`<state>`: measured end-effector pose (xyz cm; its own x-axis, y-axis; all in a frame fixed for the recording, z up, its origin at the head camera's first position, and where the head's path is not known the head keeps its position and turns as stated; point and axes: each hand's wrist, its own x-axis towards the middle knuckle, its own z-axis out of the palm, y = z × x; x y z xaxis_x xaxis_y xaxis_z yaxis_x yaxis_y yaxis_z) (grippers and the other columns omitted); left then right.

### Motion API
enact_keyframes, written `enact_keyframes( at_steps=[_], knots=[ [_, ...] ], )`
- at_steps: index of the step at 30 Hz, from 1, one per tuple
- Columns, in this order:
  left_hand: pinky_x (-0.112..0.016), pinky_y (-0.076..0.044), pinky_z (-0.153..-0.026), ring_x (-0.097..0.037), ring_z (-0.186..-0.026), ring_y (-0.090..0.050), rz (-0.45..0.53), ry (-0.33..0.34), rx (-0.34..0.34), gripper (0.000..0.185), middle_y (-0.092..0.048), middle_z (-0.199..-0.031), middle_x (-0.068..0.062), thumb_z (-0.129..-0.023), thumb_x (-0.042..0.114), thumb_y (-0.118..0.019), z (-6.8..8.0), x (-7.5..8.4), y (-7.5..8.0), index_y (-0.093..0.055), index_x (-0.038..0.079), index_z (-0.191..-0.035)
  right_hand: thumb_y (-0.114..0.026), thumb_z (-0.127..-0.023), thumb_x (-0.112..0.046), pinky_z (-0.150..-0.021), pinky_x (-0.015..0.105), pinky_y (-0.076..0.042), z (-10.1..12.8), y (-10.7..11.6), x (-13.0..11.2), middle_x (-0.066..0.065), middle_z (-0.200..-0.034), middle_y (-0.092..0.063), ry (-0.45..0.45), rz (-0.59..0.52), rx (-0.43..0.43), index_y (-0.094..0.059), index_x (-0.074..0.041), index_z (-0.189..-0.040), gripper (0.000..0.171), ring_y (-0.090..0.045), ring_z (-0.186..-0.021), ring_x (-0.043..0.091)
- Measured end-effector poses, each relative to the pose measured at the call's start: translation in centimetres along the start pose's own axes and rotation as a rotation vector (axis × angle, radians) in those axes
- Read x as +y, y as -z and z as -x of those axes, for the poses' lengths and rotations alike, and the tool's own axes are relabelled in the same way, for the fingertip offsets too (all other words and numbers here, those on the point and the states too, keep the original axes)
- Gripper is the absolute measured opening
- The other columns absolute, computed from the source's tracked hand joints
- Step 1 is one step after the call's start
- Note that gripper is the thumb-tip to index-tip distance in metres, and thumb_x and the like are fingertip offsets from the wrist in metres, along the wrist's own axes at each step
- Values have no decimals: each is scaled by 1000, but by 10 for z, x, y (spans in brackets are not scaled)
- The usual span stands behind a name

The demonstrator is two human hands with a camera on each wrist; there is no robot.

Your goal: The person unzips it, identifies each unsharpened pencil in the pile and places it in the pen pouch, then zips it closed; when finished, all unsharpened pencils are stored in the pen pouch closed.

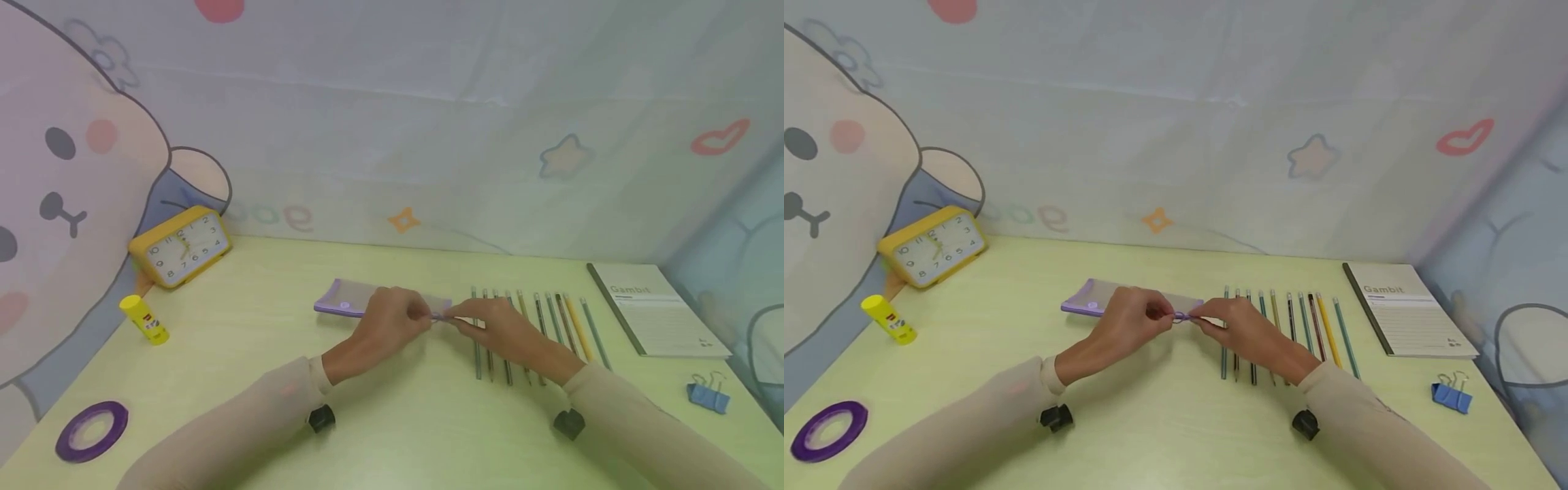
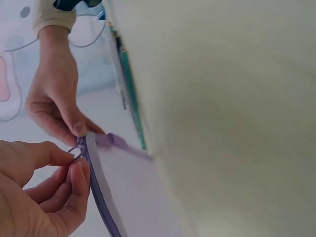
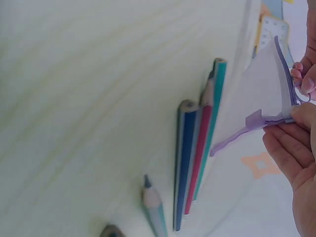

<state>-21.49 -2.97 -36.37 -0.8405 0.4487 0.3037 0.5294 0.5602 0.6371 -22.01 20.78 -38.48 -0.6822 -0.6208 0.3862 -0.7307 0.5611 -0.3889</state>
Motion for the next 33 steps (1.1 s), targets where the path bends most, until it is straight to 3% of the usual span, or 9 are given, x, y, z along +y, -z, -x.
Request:
enact_keyframes(
  at_steps=[8,15,19,23,26,29,33],
  knots=[
    [-20,-49,-59,-6,-68,-62,26,34,-37,9,-76,-80,0,-87,7,-72,5,2,16,-79,8,-82,-72,-90,-2,-75,39,-61,-1,0,-11,7,-108,-78,31,-33,47,-76,-6,-113,24,-75,-96,19],
    [-20,-51,-59,-4,-62,-64,-14,20,6,13,-77,-77,-3,-83,4,-68,8,-9,34,-80,8,-79,-74,-89,-6,-63,24,-52,1,5,-6,3,-102,-79,10,45,58,-77,-10,-110,22,-63,-76,5],
    [-22,-52,-58,-6,-60,-65,-37,35,10,13,-77,-75,-3,-83,5,-68,7,-17,48,-79,8,-79,-75,-87,-4,-63,23,-53,3,11,1,1,-99,-79,29,69,103,-78,-11,-107,21,-72,-82,11],
    [-23,-51,-56,-9,-60,-65,-75,88,10,10,-77,-75,-4,-84,8,-71,7,-26,65,-79,7,-79,-76,-84,0,-60,20,-50,5,15,9,3,-97,-80,76,66,144,-79,-10,-105,23,-76,-90,21],
    [-25,-52,-57,-10,-61,-66,-110,129,10,9,-77,-76,-6,-85,9,-72,11,-36,79,-80,7,-80,-76,-83,3,-57,16,-47,7,16,13,5,-97,-80,106,48,160,-79,-8,-104,23,-75,-85,19],
    [-26,-51,-57,-13,-62,-66,-144,180,17,9,-77,-78,-7,-84,11,-73,14,-50,92,-80,6,-80,-75,-85,2,-59,21,-51,11,17,20,5,-99,-79,83,54,147,-78,-8,-105,22,-72,-80,12],
    [-27,-50,-57,-13,-62,-67,-145,281,44,11,-77,-77,-8,-85,13,-72,17,-71,114,-80,6,-83,-76,-84,0,-63,30,-57,12,21,27,3,-98,-79,48,88,153,-79,-9,-103,21,-73,-83,12]
  ],
)
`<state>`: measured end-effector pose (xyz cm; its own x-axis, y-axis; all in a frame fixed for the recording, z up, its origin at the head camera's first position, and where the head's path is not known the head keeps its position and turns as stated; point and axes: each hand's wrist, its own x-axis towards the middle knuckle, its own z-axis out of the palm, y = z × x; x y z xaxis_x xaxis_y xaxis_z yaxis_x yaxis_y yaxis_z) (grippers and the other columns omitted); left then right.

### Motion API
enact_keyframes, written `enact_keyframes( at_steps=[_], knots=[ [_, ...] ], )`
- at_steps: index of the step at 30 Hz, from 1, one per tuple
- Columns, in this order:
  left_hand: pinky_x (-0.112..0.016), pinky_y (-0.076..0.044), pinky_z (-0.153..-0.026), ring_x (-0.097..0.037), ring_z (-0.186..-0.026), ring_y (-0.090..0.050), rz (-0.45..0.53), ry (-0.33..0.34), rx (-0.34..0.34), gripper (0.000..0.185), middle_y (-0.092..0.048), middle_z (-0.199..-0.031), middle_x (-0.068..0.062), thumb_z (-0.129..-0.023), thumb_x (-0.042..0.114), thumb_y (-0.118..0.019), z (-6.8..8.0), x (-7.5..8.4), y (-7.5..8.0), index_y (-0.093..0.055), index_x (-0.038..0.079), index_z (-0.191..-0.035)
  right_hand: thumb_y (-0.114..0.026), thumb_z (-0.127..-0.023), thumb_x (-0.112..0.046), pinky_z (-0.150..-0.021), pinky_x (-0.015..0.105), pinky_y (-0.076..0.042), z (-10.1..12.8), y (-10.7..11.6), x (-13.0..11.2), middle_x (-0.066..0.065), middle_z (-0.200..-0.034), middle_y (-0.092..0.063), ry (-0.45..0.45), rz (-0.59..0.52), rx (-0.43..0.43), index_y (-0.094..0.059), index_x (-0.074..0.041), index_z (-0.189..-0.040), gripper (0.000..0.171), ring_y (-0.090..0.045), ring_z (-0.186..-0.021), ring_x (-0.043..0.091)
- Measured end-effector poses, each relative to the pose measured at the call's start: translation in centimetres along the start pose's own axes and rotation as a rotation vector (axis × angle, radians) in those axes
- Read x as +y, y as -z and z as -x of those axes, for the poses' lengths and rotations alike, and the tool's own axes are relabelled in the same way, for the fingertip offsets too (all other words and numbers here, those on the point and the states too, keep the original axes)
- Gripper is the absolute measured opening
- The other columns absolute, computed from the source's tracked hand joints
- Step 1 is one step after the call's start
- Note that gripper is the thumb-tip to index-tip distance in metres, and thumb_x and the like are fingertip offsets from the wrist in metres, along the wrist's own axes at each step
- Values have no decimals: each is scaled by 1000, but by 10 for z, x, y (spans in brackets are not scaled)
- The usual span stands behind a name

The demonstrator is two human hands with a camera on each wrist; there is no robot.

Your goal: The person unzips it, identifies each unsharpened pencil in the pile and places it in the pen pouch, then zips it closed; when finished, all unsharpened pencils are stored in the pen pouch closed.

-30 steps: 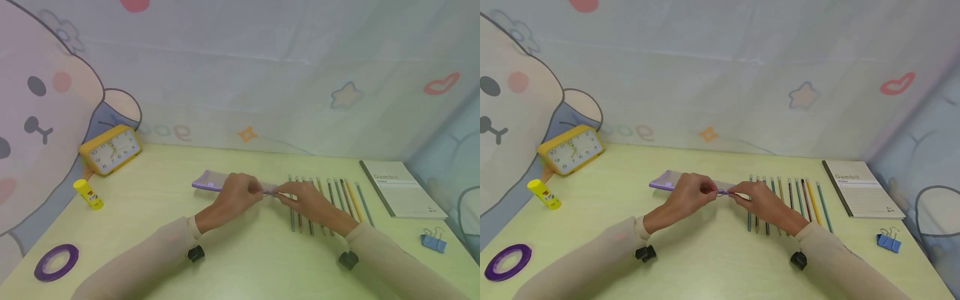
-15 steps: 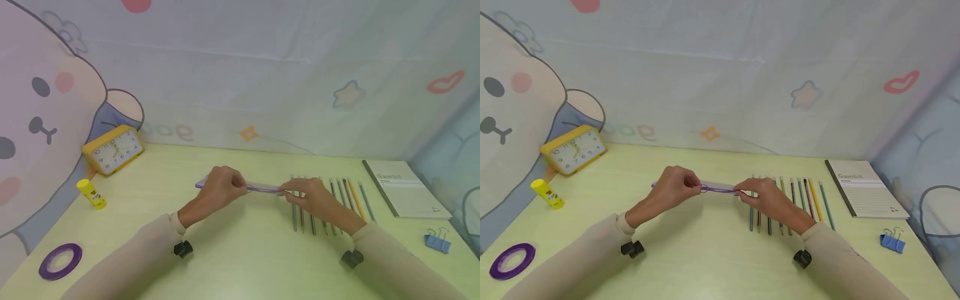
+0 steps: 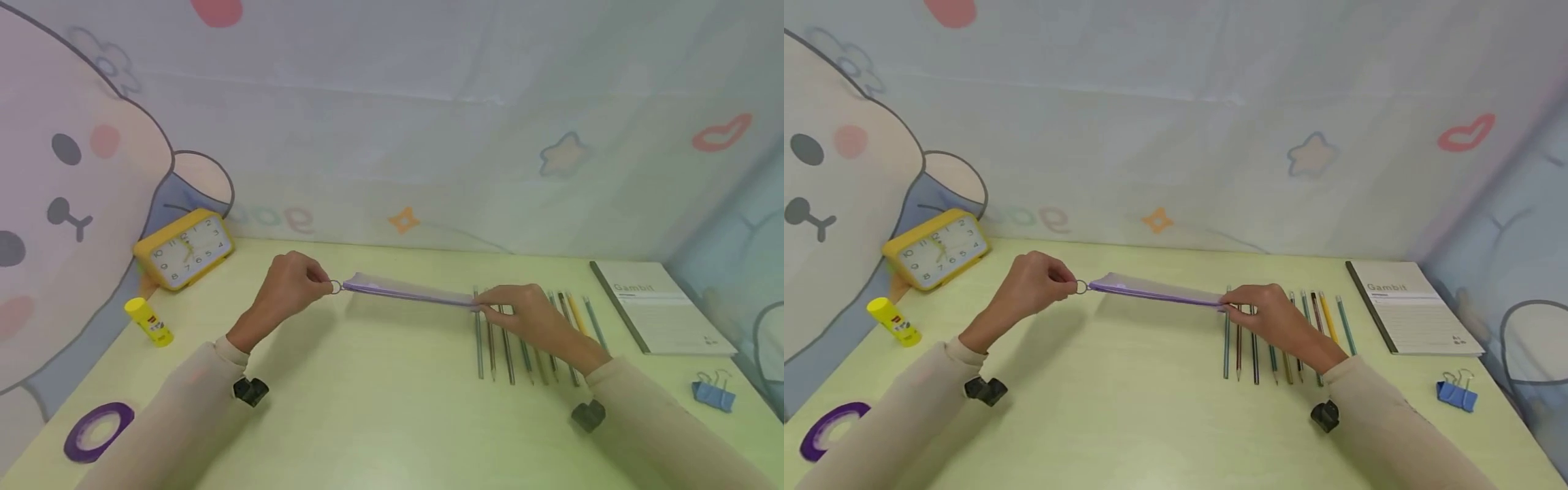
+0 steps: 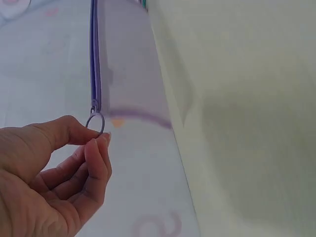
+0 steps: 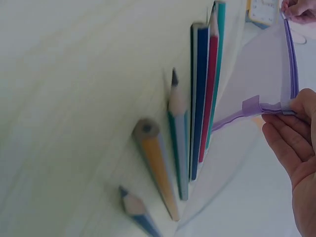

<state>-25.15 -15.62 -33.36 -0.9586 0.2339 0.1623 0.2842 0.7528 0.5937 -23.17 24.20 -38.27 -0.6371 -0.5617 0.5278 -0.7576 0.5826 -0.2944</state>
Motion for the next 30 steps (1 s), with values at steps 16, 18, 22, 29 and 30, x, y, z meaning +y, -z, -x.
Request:
enact_keyframes(
  at_steps=[16,18,22,29,30],
  knots=[
    [-26,-36,-54,-11,-56,-47,-41,32,-180,16,-64,-58,3,-82,11,-73,16,13,2,-76,11,-67,-74,-89,-7,-70,34,-61,-8,3,0,6,-101,-80,-59,-10,16,-79,-7,-108,19,-77,-86,18],
    [-26,-38,-55,-11,-56,-48,-64,15,-185,16,-64,-58,2,-82,10,-74,17,15,-4,-76,10,-67,-74,-90,-8,-72,35,-62,-8,4,-1,6,-101,-80,-70,-13,11,-79,-8,-108,19,-77,-88,18],
    [-25,-43,-56,-12,-60,-57,-129,-9,-179,14,-71,-67,1,-83,13,-79,17,19,-13,-79,8,-70,-74,-90,-8,-73,37,-62,-6,4,-4,6,-101,-80,-103,-20,3,-79,-9,-108,19,-77,-88,19],
    [-30,-50,-67,-15,-74,-62,-120,-137,-123,12,-74,-84,-5,-82,16,-82,12,26,-29,-79,6,-87,-74,-90,-8,-73,39,-62,-8,3,-8,8,-101,-79,-119,-41,-14,-79,-8,-107,17,-77,-89,21],
    [-32,-52,-71,-17,-78,-63,-113,-171,-125,15,-75,-88,-5,-82,16,-82,9,26,-33,-78,5,-92,-74,-90,-8,-73,39,-62,-9,3,-8,8,-101,-79,-118,-38,-14,-79,-8,-107,18,-77,-89,21]
  ],
)
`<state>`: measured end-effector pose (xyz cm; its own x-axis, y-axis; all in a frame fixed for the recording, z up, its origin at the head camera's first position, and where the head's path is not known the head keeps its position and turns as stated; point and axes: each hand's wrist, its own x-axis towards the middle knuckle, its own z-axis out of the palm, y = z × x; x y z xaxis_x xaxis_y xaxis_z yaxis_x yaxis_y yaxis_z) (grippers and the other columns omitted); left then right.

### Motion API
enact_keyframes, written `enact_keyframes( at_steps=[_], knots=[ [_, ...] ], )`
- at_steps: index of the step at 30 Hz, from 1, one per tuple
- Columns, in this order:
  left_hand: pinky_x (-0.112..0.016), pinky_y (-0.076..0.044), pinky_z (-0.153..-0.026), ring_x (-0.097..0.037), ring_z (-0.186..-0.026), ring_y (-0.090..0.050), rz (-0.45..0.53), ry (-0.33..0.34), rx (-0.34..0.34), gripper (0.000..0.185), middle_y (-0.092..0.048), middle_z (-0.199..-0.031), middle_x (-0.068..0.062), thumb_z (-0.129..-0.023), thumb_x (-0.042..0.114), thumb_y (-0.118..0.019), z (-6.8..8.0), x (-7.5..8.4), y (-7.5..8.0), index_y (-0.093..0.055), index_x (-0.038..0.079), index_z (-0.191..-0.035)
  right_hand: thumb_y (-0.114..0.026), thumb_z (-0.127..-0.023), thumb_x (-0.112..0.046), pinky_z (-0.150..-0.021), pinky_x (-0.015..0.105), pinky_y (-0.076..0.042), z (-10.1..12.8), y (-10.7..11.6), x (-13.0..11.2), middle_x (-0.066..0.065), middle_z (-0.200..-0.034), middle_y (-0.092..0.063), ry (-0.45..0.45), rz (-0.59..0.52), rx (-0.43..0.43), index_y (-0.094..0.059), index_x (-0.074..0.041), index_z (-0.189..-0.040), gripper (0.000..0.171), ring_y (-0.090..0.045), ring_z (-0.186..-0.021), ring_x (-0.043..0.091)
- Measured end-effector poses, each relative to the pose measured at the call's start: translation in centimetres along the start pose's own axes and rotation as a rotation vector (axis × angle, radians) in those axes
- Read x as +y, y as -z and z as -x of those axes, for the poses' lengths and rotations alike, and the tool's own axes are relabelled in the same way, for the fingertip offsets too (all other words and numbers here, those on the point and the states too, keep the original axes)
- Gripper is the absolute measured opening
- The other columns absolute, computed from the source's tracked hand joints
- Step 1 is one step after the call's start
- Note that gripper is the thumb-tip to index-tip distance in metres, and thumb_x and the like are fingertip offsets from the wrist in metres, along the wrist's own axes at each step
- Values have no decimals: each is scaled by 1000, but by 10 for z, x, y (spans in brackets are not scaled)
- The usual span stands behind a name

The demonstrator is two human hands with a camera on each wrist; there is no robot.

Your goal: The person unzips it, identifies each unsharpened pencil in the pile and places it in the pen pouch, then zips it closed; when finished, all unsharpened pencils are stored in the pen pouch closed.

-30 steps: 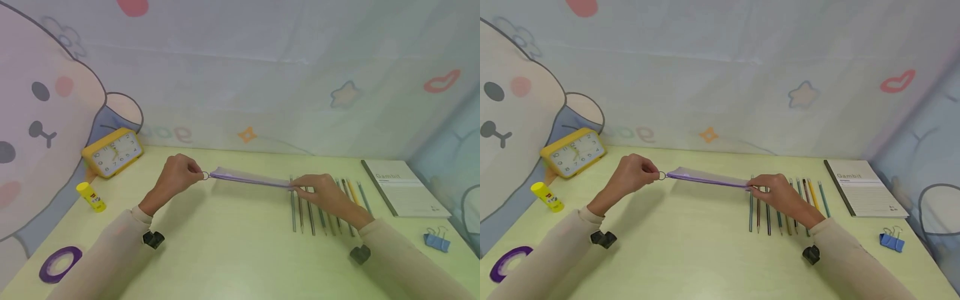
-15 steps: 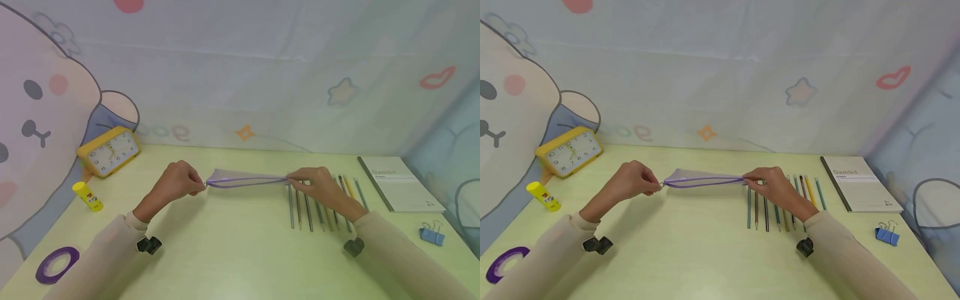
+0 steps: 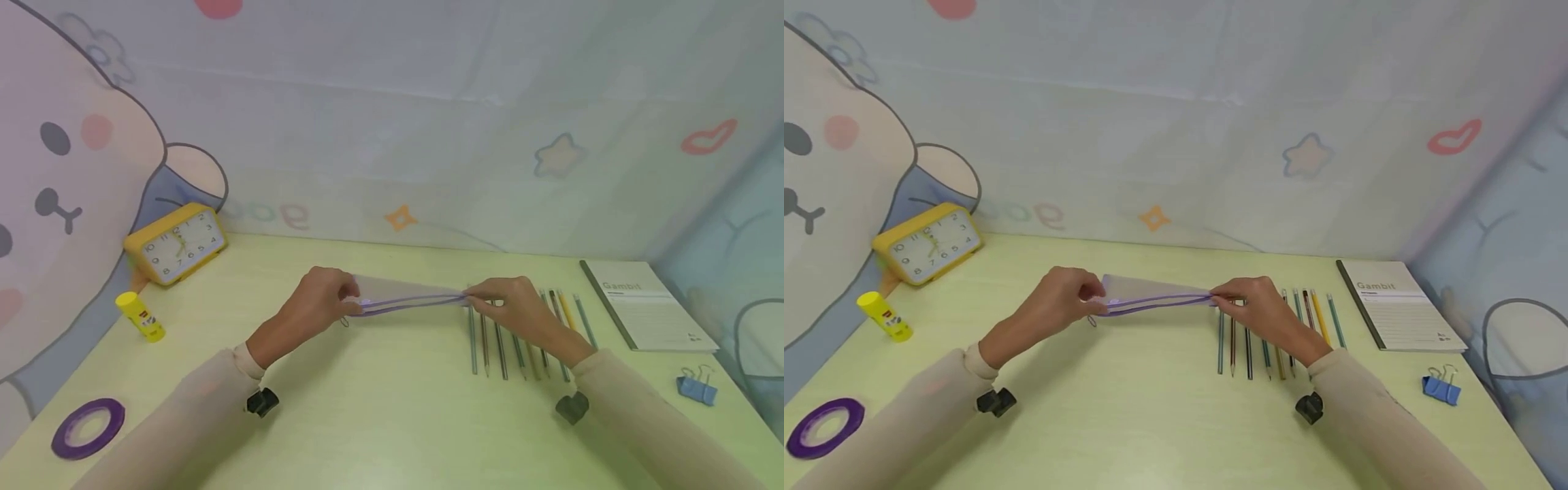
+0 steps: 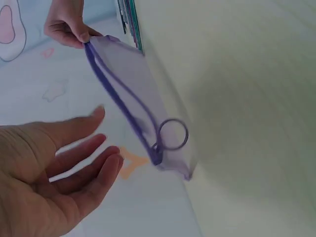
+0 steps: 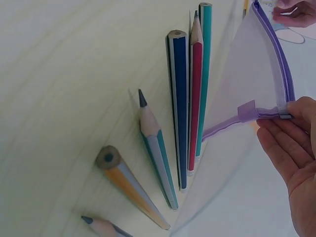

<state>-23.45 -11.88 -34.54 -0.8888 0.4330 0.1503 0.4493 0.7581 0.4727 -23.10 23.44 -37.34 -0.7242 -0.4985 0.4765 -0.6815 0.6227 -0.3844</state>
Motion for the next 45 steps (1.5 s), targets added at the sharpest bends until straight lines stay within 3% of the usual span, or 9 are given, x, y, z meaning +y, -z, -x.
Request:
enact_keyframes(
  at_steps=[5,10,18,22,26,29,32,38,45],
  knots=[
    [-39,-56,-87,-26,-98,-68,-5,-118,-50,29,-76,-107,-11,-83,14,-82,-16,0,-17,-76,3,-109,-74,-90,-8,-73,37,-62,2,0,2,6,-101,-80,20,6,6,-79,-8,-107,18,-77,-89,20],
    [-38,-58,-86,-25,-99,-72,4,-155,-27,21,-78,-107,-11,-89,8,-74,-21,5,-25,-78,3,-109,-72,-91,-5,-76,36,-62,2,-2,4,6,-104,-79,49,-8,-29,-78,-7,-110,20,-76,-93,21],
    [-29,-57,-68,-18,-86,-73,-309,-321,41,23,-78,-102,-4,-93,3,-67,-23,8,-33,-77,11,-111,-72,-89,-1,-74,33,-59,-3,-5,1,3,-107,-78,45,-37,-114,-77,-10,-112,25,-74,-94,17],
    [-23,-43,-52,-12,-64,-62,-355,-373,42,31,-77,-85,-1,-88,-7,-64,-21,8,-31,-79,14,-105,-72,-90,-3,-76,29,-57,-6,-8,-2,3,-111,-78,48,-50,-192,-77,-11,-115,26,-73,-97,17],
    [-19,-28,-51,-7,-56,-46,-270,-327,-46,33,-78,-87,-4,-89,-6,-61,-20,18,-21,-79,13,-109,-73,-89,-2,-81,35,-59,-6,-7,0,3,-113,-77,30,-29,-198,-76,-10,-115,27,-73,-104,20],
    [-18,-25,-50,-3,-52,-38,-178,-267,-94,30,-79,-101,-6,-92,2,-62,-21,25,-12,-78,11,-117,-73,-89,-2,-81,36,-60,-6,-4,2,3,-116,-76,24,-24,-191,-75,-10,-118,29,-72,-107,20],
    [-20,-21,-50,-5,-48,-24,-113,-227,-113,28,-79,-106,-7,-94,6,-62,-23,27,-3,-76,9,-118,-72,-91,-5,-85,37,-59,-7,-2,1,3,-121,-74,11,-29,-190,-72,-10,-122,32,-71,-112,21],
    [-21,-23,-50,-6,-46,-21,-59,-177,-127,27,-78,-109,-9,-95,8,-62,-21,23,5,-76,8,-118,-68,-96,-12,-84,45,-59,4,18,6,8,-128,-71,-39,15,-105,-67,-10,-131,36,-70,-109,28],
    [-21,-23,-49,-6,-46,-20,-29,-174,-120,27,-79,-105,-11,-93,7,-62,-17,20,3,-77,4,-116,-60,-102,-15,-82,51,-59,30,72,24,19,-126,-69,-317,97,-106,-62,-3,-136,37,-71,-103,36]
  ],
)
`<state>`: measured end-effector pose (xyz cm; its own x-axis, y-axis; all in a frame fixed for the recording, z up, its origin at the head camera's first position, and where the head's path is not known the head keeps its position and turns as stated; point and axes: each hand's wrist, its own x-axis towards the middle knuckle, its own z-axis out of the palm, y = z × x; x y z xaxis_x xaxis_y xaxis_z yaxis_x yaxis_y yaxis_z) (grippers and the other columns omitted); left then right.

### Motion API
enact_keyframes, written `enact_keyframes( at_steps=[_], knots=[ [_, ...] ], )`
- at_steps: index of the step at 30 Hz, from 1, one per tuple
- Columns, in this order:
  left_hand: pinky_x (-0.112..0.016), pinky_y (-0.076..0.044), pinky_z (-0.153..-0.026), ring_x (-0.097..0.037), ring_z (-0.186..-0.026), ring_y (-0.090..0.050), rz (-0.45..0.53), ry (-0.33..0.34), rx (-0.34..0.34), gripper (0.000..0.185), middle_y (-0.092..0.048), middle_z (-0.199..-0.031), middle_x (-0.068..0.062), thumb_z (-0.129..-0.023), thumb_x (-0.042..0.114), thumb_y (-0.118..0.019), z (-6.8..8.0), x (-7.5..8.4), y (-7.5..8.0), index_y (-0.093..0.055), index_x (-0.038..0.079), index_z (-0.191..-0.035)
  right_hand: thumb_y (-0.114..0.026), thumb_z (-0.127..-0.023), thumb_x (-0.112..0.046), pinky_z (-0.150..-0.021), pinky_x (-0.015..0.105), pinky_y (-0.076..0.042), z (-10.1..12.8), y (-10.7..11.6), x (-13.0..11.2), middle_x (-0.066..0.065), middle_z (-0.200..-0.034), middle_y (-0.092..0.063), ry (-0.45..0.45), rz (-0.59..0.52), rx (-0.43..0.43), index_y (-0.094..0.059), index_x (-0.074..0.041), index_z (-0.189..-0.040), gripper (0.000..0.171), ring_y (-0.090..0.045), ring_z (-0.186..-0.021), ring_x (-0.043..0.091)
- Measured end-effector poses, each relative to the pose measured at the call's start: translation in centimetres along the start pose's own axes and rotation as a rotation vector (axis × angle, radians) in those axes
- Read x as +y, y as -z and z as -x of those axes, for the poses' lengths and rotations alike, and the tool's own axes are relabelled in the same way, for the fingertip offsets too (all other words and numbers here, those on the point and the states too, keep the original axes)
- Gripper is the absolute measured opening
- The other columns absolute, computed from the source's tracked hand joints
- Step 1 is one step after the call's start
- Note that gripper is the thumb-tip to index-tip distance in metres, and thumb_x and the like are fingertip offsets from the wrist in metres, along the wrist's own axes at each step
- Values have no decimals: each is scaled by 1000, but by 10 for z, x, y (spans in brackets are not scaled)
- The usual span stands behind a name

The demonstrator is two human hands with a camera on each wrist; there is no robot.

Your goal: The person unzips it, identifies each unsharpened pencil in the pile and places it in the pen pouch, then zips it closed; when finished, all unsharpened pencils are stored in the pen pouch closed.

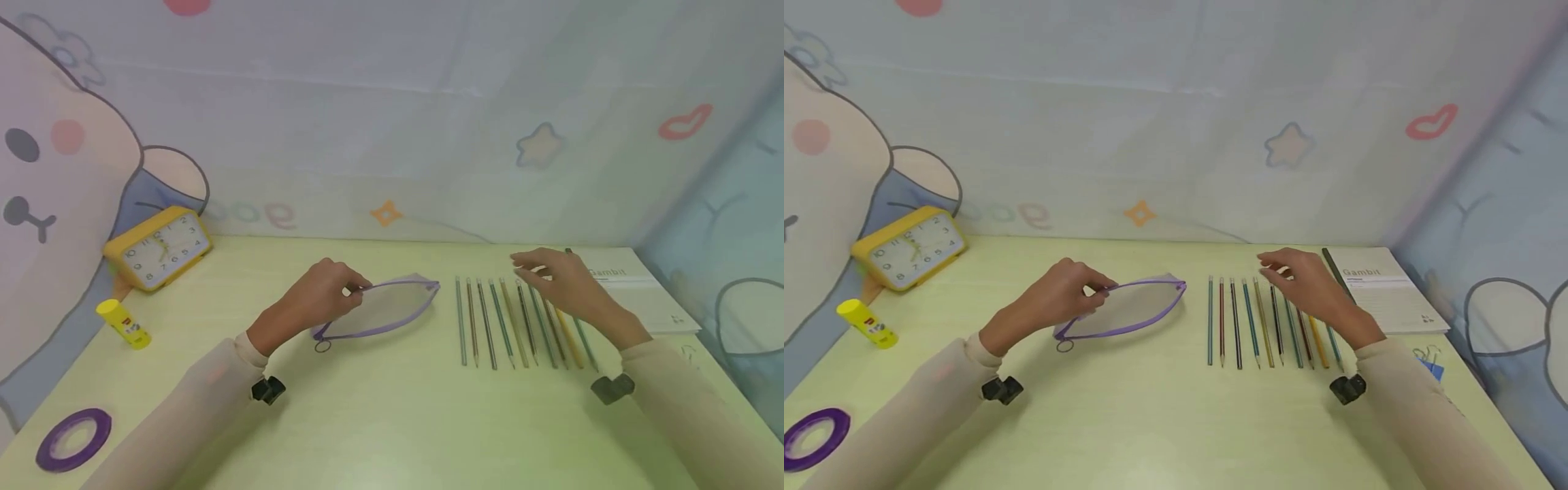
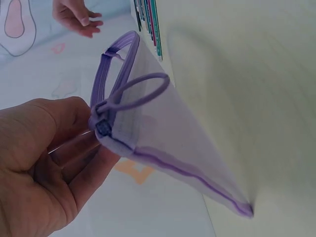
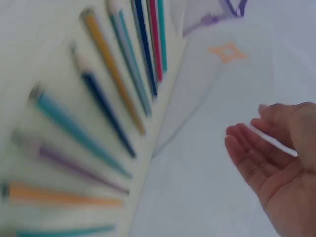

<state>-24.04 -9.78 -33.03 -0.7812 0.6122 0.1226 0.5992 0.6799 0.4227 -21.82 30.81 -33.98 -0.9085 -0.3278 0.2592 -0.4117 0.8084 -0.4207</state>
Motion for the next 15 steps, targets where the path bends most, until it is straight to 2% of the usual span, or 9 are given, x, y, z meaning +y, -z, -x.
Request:
enact_keyframes(
  at_steps=[3,7,12,15],
  knots=[
    [-21,-22,-49,-6,-47,-20,-4,2,-5,27,-79,-105,-11,-93,7,-62,0,0,-1,-77,4,-116,-56,-102,-10,-78,49,-59,8,13,13,27,-124,-67,-96,67,-75,-59,6,-136,38,-70,-100,40],
    [-21,-22,-49,-6,-46,-18,2,0,-6,27,-78,-105,-13,-93,6,-62,2,-1,-1,-76,3,-116,-57,-96,0,-75,49,-59,14,15,32,36,-115,-65,-109,145,-178,-58,17,-129,38,-68,-95,43],
    [-20,-21,-49,-6,-46,-17,-1,-7,7,28,-79,-104,-13,-93,5,-61,3,-2,-3,-76,4,-116,-58,-93,4,-82,53,-57,20,3,52,34,-104,-65,-114,200,-261,-55,24,-125,38,-67,-90,40],
    [-20,-20,-49,-5,-47,-16,-10,-20,20,29,-79,-104,-13,-93,4,-59,2,-2,-3,-76,3,-116,-55,-95,4,-72,44,-56,23,-3,58,28,-97,-66,-143,178,-279,-55,26,-124,36,-61,-73,29]
  ],
)
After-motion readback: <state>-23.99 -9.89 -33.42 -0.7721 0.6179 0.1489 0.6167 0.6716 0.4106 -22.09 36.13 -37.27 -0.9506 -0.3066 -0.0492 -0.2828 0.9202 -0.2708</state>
